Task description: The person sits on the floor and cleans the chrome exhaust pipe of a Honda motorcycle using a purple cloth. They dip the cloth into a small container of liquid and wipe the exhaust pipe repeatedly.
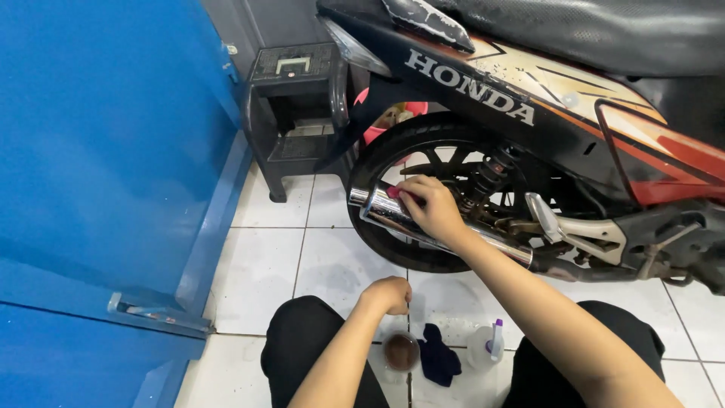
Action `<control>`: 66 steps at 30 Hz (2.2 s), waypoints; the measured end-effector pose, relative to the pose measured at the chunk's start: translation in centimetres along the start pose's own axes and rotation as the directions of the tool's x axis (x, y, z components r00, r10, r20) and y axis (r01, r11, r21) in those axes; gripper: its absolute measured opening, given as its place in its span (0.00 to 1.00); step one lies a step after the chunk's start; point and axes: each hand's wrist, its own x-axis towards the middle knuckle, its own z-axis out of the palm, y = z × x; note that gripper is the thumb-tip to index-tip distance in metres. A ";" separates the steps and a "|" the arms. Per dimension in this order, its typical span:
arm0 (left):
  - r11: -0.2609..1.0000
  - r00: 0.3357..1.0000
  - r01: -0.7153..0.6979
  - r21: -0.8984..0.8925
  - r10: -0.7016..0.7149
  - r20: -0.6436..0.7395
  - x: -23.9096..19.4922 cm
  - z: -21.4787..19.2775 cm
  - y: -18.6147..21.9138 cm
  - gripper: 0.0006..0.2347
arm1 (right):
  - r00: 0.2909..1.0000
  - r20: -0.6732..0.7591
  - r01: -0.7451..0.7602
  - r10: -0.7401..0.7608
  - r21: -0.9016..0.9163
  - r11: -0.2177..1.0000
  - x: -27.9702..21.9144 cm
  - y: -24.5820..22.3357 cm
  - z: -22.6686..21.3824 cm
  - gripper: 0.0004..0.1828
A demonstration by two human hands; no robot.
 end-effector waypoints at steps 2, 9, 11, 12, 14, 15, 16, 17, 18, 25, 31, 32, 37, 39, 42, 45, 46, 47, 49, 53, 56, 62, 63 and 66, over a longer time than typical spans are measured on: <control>1.000 1.000 0.003 0.001 -0.003 0.002 -0.7 -0.2 -0.1 0.15 | 1.000 -0.010 0.012 -0.012 -0.015 1.000 -0.5 1.2 0.9 0.08; 0.998 0.998 0.066 -0.010 -0.066 -0.019 -2.3 -0.8 1.2 0.15 | 1.000 -0.006 -0.006 0.005 -0.119 0.993 0.1 0.1 1.6 0.07; 0.998 0.997 0.070 -0.003 -0.070 -0.024 -1.9 -0.7 0.7 0.15 | 1.000 -0.015 -0.012 0.011 -0.081 0.997 0.1 0.7 2.2 0.07; 0.997 0.997 0.073 -0.001 -0.073 -0.030 -1.5 -0.5 0.8 0.14 | 1.000 -0.020 -0.017 0.016 -0.044 0.999 0.1 1.2 2.4 0.07; 0.998 0.998 0.061 0.000 -0.061 -0.017 -1.0 -0.1 0.8 0.14 | 0.999 -0.022 -0.048 0.047 -0.029 0.998 0.5 1.9 2.7 0.07; 0.998 0.998 0.055 0.006 -0.055 -0.019 -0.7 -0.4 0.5 0.14 | 0.997 -0.031 -0.064 0.064 -0.009 0.998 1.2 2.3 3.1 0.07; 0.998 0.998 0.060 0.003 -0.060 -0.024 -0.4 0.3 0.4 0.14 | 0.998 -0.028 -0.058 0.057 -0.005 0.998 0.7 1.2 2.6 0.07; 0.998 0.998 0.063 0.010 -0.062 -0.033 -0.1 0.5 0.3 0.14 | 0.999 -0.021 -0.033 0.033 -0.008 0.999 0.5 0.1 2.2 0.07; 0.998 0.997 0.065 0.016 -0.064 -0.043 0.2 0.8 0.1 0.14 | 1.000 -0.013 -0.008 0.008 -0.011 1.000 0.3 -1.1 1.7 0.06; 0.988 0.978 0.130 0.079 -0.141 0.156 -1.4 -1.6 2.7 0.17 | 0.997 -0.041 0.064 -0.062 0.029 0.998 1.3 1.1 2.8 0.07; 0.999 0.999 0.001 0.033 0.000 -0.049 1.2 1.4 0.0 0.14 | 0.999 -0.007 0.045 -0.045 -0.077 0.996 0.4 1.0 1.7 0.06; 0.998 0.999 0.003 0.057 -0.001 -0.040 1.2 1.7 -0.1 0.13 | 1.000 -0.017 -0.007 0.006 -0.039 0.999 0.6 1.7 1.7 0.06; 0.997 1.000 0.015 0.076 -0.014 -0.018 -0.2 0.8 -0.2 0.11 | 0.998 0.017 0.067 -0.066 -0.021 0.998 0.3 -0.3 1.7 0.06; 0.999 0.999 -0.033 0.020 0.033 -0.009 0.9 1.2 -0.8 0.12 | 1.000 0.016 0.017 -0.016 -0.016 1.000 0.1 0.5 1.8 0.07; 1.000 0.999 -0.018 0.007 0.019 -0.034 1.1 1.1 -0.5 0.12 | 1.000 -0.010 0.023 -0.024 -0.069 0.997 1.3 -0.2 2.0 0.08; 1.000 0.998 -0.024 -0.012 0.024 -0.054 0.2 -0.1 -0.1 0.11 | 0.996 0.032 0.084 -0.079 -0.221 0.972 0.2 -0.8 1.5 0.07; 1.000 0.998 -0.023 -0.008 0.023 -0.056 0.6 0.2 -0.8 0.11 | 0.996 0.027 0.085 -0.081 -0.220 0.972 0.2 -0.1 1.8 0.07; 0.998 0.993 -0.057 -0.029 0.054 -0.101 1.1 0.7 -1.1 0.11 | 0.999 -0.005 0.033 -0.033 -0.106 0.994 0.1 0.8 1.9 0.07; 0.994 0.986 -0.094 -0.048 0.087 -0.140 0.7 0.8 -1.0 0.10 | 0.999 -0.030 -0.025 0.025 0.009 1.000 0.0 1.7 2.0 0.07; 0.961 0.933 -0.246 -0.125 0.200 -0.299 -4.3 -2.7 1.4 0.11 | 1.000 0.009 -0.009 0.008 0.076 0.997 -0.7 0.9 1.4 0.07; 0.900 0.844 -0.384 -0.209 0.250 -0.475 -8.4 -5.4 3.2 0.11 | 1.000 0.016 -0.020 0.019 0.041 0.999 -2.6 1.9 0.3 0.07; 0.786 0.254 -0.618 0.010 0.212 -0.944 -7.7 -9.0 1.8 0.05 | 0.998 -0.015 -0.067 0.067 0.018 0.998 -1.2 3.6 0.6 0.07; 0.818 0.168 -0.572 0.054 0.181 -0.969 -7.9 -10.0 1.3 0.06 | 0.998 -0.007 -0.058 0.058 0.042 0.997 -1.1 2.4 0.8 0.07; 0.837 0.085 -0.544 0.062 0.129 -0.988 -8.3 -12.1 0.2 0.06 | 0.999 0.012 -0.052 0.052 0.020 0.998 -2.3 2.8 -0.5 0.08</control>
